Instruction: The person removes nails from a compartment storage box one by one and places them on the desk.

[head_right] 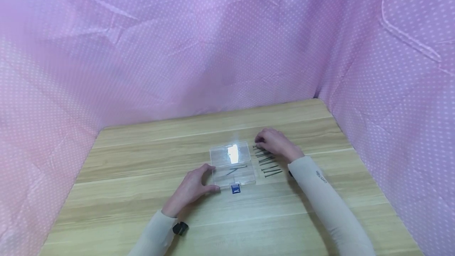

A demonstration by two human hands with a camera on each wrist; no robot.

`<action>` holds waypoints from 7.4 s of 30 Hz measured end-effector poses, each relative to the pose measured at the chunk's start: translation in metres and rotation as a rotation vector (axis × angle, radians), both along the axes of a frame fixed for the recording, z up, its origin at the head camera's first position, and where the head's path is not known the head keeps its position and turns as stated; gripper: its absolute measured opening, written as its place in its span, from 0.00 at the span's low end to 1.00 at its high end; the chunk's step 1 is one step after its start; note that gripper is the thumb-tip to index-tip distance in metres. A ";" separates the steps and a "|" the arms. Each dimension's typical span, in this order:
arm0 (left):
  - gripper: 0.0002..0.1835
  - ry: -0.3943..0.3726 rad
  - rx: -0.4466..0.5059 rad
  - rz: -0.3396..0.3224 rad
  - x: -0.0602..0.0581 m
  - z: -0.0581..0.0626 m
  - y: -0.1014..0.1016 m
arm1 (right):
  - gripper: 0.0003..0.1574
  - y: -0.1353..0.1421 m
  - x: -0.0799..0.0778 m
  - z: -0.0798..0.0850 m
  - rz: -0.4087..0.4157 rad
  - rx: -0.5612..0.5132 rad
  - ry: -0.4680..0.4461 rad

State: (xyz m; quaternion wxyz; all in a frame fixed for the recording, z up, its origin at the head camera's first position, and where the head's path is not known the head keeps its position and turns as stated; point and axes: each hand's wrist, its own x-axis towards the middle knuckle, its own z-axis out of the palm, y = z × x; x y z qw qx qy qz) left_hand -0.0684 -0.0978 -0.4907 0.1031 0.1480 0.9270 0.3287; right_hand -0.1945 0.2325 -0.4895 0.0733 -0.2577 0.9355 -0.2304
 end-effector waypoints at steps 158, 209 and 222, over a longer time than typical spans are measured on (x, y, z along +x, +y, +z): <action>0.33 0.022 0.006 0.015 0.003 -0.005 0.002 | 0.02 -0.090 0.057 -0.001 0.456 0.143 0.311; 0.33 0.034 0.006 0.008 0.001 -0.005 0.000 | 0.03 -0.102 0.056 0.009 0.492 -0.052 0.119; 0.34 0.019 0.015 0.013 0.001 -0.002 0.000 | 0.07 -0.097 0.059 0.013 0.372 -0.136 0.002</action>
